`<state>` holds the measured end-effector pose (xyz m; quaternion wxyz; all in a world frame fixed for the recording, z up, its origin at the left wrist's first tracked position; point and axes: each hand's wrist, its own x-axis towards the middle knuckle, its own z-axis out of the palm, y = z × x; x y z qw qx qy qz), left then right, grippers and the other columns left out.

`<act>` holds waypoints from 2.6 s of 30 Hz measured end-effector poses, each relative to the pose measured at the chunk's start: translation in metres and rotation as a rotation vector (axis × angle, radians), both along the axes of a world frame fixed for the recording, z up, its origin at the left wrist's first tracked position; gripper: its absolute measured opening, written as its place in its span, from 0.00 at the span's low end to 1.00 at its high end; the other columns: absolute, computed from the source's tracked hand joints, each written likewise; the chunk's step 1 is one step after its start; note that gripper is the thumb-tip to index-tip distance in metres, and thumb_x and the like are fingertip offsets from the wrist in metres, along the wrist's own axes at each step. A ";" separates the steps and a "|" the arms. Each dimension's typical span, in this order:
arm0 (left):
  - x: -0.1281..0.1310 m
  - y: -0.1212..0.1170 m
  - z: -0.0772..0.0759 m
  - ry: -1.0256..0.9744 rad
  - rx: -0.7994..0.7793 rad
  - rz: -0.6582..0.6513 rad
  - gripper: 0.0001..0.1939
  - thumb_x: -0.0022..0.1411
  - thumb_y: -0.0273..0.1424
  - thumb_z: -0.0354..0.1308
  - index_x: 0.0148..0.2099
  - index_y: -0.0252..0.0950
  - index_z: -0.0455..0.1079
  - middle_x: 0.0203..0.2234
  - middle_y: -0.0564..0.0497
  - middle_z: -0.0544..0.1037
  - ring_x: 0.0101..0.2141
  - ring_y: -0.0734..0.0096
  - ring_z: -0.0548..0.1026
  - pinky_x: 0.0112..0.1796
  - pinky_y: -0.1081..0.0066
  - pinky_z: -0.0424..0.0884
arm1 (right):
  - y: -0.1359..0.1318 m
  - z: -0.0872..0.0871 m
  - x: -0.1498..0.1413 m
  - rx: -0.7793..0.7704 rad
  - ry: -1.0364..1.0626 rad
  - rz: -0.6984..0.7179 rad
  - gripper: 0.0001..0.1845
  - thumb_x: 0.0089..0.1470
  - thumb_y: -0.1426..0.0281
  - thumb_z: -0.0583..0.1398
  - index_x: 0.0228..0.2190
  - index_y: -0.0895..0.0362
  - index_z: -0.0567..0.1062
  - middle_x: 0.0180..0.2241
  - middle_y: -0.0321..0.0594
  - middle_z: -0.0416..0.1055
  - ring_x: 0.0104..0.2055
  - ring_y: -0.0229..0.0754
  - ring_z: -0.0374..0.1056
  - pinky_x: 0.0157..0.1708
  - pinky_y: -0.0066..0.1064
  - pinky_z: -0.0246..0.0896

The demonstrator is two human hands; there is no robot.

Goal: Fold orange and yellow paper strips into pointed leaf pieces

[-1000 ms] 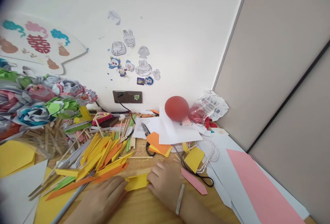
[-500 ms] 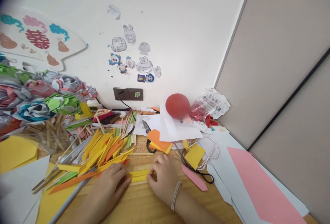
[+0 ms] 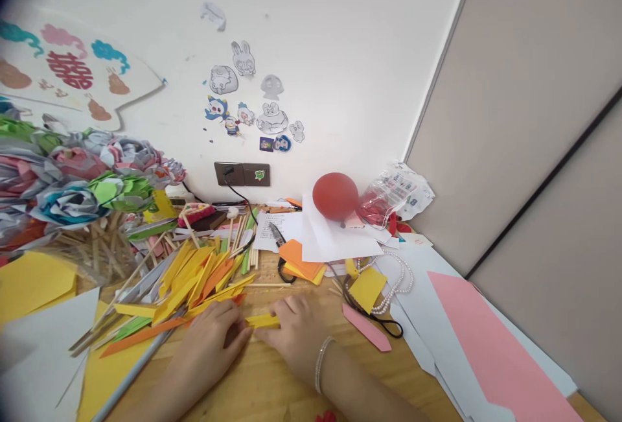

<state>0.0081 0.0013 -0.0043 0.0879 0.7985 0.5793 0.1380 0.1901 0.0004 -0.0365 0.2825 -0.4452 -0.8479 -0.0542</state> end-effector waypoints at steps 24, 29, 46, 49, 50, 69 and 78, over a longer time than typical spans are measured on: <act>-0.010 0.003 -0.024 0.085 0.514 -0.451 0.11 0.61 0.23 0.53 0.46 0.38 0.68 0.41 0.48 0.73 0.43 0.59 0.67 0.42 0.61 0.65 | 0.013 0.008 0.021 0.207 -0.299 0.227 0.08 0.58 0.75 0.54 0.29 0.57 0.71 0.30 0.39 0.68 0.32 0.41 0.58 0.33 0.34 0.53; -0.009 0.002 -0.015 0.051 0.459 -0.497 0.07 0.63 0.24 0.50 0.39 0.38 0.69 0.34 0.50 0.73 0.37 0.62 0.68 0.38 0.64 0.65 | 0.010 0.005 0.019 0.151 -0.295 0.145 0.08 0.57 0.76 0.54 0.26 0.58 0.69 0.29 0.39 0.67 0.32 0.41 0.58 0.31 0.33 0.51; -0.005 0.005 0.000 0.034 0.069 -0.058 0.06 0.60 0.31 0.52 0.32 0.36 0.67 0.32 0.48 0.73 0.36 0.60 0.71 0.38 0.65 0.65 | 0.008 0.013 0.016 -0.370 0.090 -0.088 0.08 0.46 0.70 0.66 0.28 0.56 0.71 0.32 0.34 0.67 0.38 0.41 0.62 0.38 0.31 0.54; -0.010 0.004 -0.006 -0.030 0.123 -0.179 0.02 0.58 0.29 0.54 0.32 0.37 0.67 0.32 0.50 0.72 0.35 0.63 0.70 0.38 0.66 0.66 | 0.005 0.015 0.015 -0.352 0.067 -0.062 0.09 0.46 0.71 0.67 0.26 0.57 0.70 0.32 0.35 0.67 0.38 0.41 0.62 0.37 0.30 0.55; -0.011 0.003 -0.007 -0.048 0.127 -0.222 0.02 0.57 0.28 0.55 0.31 0.38 0.67 0.31 0.51 0.72 0.35 0.64 0.70 0.37 0.68 0.66 | 0.003 0.016 0.015 -0.340 0.047 -0.047 0.09 0.47 0.71 0.66 0.26 0.57 0.69 0.32 0.35 0.67 0.37 0.41 0.62 0.37 0.30 0.56; -0.010 -0.023 0.006 -0.199 0.244 -0.351 0.12 0.64 0.27 0.45 0.28 0.39 0.64 0.24 0.53 0.74 0.27 0.70 0.72 0.29 0.75 0.67 | -0.009 0.018 0.026 -0.099 -0.127 0.245 0.15 0.63 0.70 0.48 0.33 0.55 0.73 0.28 0.37 0.76 0.28 0.37 0.69 0.28 0.27 0.57; -0.016 -0.018 -0.003 -0.104 0.428 -0.440 0.13 0.65 0.28 0.43 0.30 0.39 0.65 0.24 0.52 0.73 0.26 0.69 0.72 0.29 0.74 0.68 | -0.014 0.022 0.024 -0.226 -0.092 0.275 0.10 0.61 0.71 0.51 0.38 0.55 0.73 0.33 0.35 0.77 0.33 0.38 0.71 0.33 0.26 0.61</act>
